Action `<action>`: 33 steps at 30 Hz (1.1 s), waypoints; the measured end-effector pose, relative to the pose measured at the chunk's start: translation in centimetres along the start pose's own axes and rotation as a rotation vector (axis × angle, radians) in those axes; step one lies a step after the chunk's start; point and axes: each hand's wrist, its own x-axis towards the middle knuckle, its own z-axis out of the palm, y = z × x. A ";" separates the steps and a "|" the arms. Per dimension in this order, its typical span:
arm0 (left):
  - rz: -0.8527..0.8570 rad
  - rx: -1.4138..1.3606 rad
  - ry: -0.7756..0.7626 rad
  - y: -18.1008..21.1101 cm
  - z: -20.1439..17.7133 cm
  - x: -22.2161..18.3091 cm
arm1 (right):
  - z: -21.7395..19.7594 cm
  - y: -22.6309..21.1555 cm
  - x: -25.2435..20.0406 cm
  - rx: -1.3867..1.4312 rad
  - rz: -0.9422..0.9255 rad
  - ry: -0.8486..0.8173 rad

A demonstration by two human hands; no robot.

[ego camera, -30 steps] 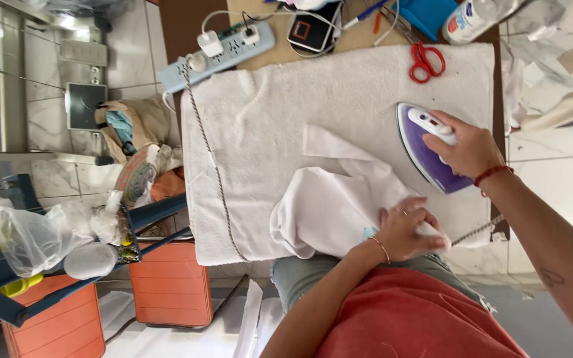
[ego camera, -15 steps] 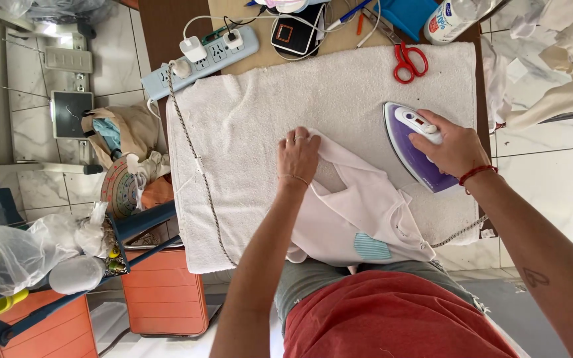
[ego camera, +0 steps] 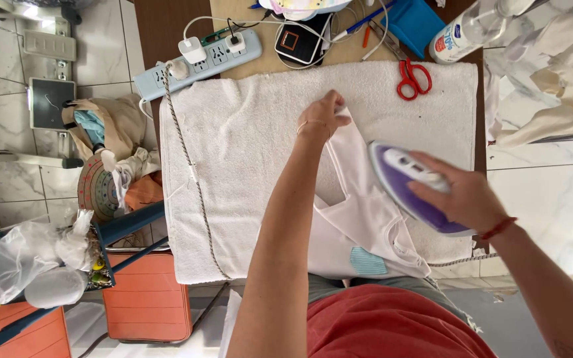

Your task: Ironing and folding baby onesies and bibs on a padded workbench

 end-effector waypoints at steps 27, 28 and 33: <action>0.126 0.608 1.099 -17.5 1.0 -9.7 | 5.6 -9.4 6.2 0.168 -0.029 0.096; 0.128 0.606 1.096 -17.4 0.8 -9.5 | 5.5 -9.1 5.6 0.168 -0.024 0.097; 0.113 0.619 1.070 -16.6 0.4 -10.4 | 7.6 -5.3 7.0 0.042 -0.251 0.294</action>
